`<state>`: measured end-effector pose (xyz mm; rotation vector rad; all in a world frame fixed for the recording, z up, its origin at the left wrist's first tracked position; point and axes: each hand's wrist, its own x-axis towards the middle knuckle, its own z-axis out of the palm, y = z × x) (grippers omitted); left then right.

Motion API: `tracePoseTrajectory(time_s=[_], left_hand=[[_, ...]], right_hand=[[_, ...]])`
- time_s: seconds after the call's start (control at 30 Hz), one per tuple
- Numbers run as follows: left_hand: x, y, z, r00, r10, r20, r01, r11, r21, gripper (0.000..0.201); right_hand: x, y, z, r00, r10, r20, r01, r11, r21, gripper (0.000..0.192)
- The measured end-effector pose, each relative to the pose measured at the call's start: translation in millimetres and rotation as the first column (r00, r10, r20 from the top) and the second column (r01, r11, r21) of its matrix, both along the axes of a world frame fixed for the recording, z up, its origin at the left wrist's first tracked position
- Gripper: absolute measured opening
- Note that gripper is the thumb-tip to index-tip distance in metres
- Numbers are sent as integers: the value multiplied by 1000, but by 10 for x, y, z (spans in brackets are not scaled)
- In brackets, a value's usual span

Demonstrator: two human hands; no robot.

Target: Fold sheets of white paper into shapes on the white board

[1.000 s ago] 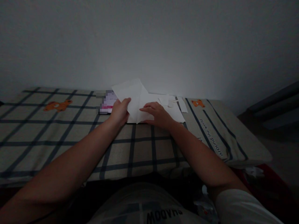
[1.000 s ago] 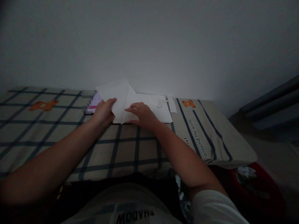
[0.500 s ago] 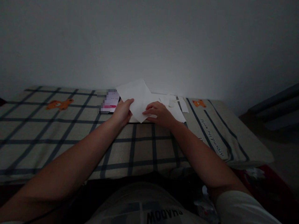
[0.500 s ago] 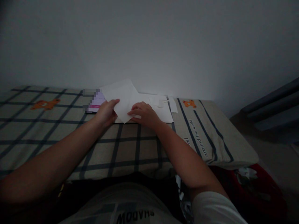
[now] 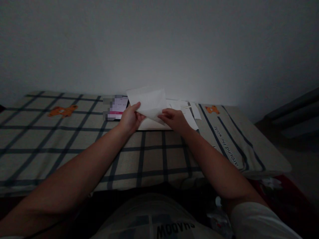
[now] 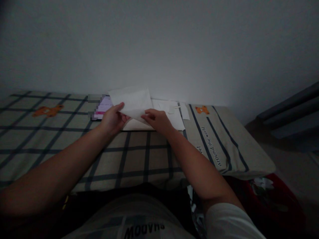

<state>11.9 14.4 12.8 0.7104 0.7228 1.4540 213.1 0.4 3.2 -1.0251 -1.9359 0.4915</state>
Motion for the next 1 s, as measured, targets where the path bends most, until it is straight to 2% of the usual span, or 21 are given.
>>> tracePoseTrajectory(time_s=[0.07,0.13,0.23,0.33,0.43,0.6,0.77,0.87,1.0], left_hand=[[1,-1,-6,1000,-11,2,11,1000,24,36],[8,-12,-7,1000,-21,-5,21,999,41,38],[23,-30,2,999,-24,-23,24,999,34,40],[32,-29,10,999,-24,-38,25,1000,10,36],[30,-19,7,998,-41,-39,42,999,0,30],[34,-75,0,984,-109,-138,122,989,87,42],[55,-126,-22,949,-172,-263,203,975,94,54],[51,-92,-56,952,-156,-265,189,976,104,53],[32,-48,-87,960,-98,-262,127,987,94,53]], right_hand=[[1,49,-26,993,-44,-106,40,999,-37,37],[16,108,-53,984,-82,-157,80,997,-22,35],[54,184,-91,971,-163,-173,175,983,60,27],[79,218,-118,960,-219,-177,230,972,42,25],[75,213,-120,956,-188,-227,181,982,-49,29],[53,184,-84,933,-224,-281,181,968,-173,38],[40,171,-64,927,-203,-314,141,968,-209,38],[14,177,-66,919,-177,-353,117,976,-186,40],[-20,170,-56,859,-121,-497,-23,961,-274,65]])
